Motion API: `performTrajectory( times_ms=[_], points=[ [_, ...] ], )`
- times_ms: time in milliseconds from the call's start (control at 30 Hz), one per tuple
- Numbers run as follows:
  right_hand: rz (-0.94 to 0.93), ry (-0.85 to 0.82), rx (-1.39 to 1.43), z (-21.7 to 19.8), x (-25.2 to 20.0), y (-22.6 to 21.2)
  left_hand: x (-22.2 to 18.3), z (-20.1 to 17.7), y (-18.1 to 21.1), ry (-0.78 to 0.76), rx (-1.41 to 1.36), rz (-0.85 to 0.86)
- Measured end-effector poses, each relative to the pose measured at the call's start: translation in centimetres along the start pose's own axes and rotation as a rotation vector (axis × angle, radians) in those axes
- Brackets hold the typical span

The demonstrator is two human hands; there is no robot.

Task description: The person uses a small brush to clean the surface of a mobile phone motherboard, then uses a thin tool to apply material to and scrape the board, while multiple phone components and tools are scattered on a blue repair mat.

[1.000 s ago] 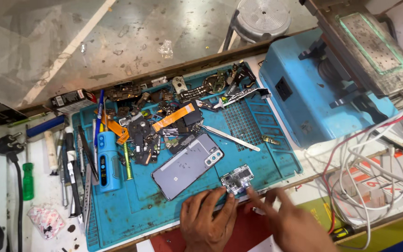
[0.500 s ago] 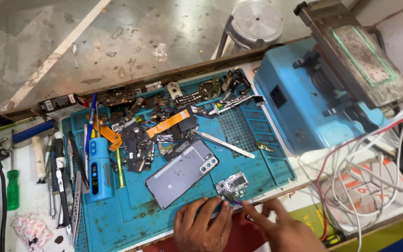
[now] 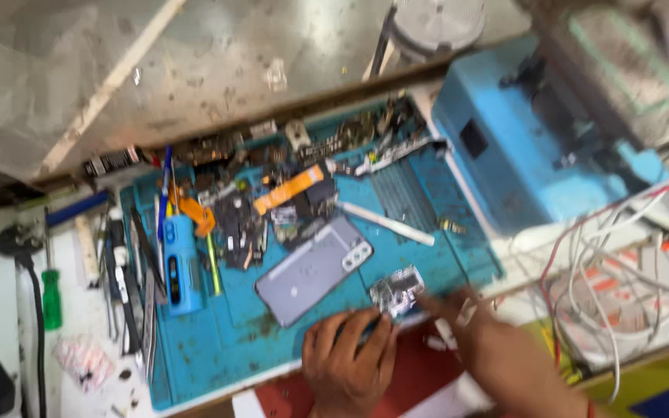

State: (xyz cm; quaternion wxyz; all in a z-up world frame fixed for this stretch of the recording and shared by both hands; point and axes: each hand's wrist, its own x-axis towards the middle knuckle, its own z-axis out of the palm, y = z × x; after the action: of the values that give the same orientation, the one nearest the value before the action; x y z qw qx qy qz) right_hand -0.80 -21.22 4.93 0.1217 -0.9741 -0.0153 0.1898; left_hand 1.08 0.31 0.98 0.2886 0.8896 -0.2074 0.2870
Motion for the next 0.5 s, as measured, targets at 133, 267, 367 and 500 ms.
performTrajectory(
  times_ms=[133,267,367,500],
  points=[
    [-0.097,0.058,0.114,0.8,-2.2,0.6,0.9,-1.4,0.8,-0.152,0.009,-0.08],
    [-0.099,0.147,0.146,0.1,-0.5,-0.1,2.5,-1.4,1.5,-0.279,0.032,-0.117],
    [-0.043,0.127,0.171,-1.1,-0.6,-0.5,2.8,-1.1,1.3,-0.272,-0.009,-0.131],
    [-0.057,0.151,0.193,-2.6,-1.3,0.0,3.2,-0.8,0.7,-0.238,-0.106,-0.181]
  ],
)
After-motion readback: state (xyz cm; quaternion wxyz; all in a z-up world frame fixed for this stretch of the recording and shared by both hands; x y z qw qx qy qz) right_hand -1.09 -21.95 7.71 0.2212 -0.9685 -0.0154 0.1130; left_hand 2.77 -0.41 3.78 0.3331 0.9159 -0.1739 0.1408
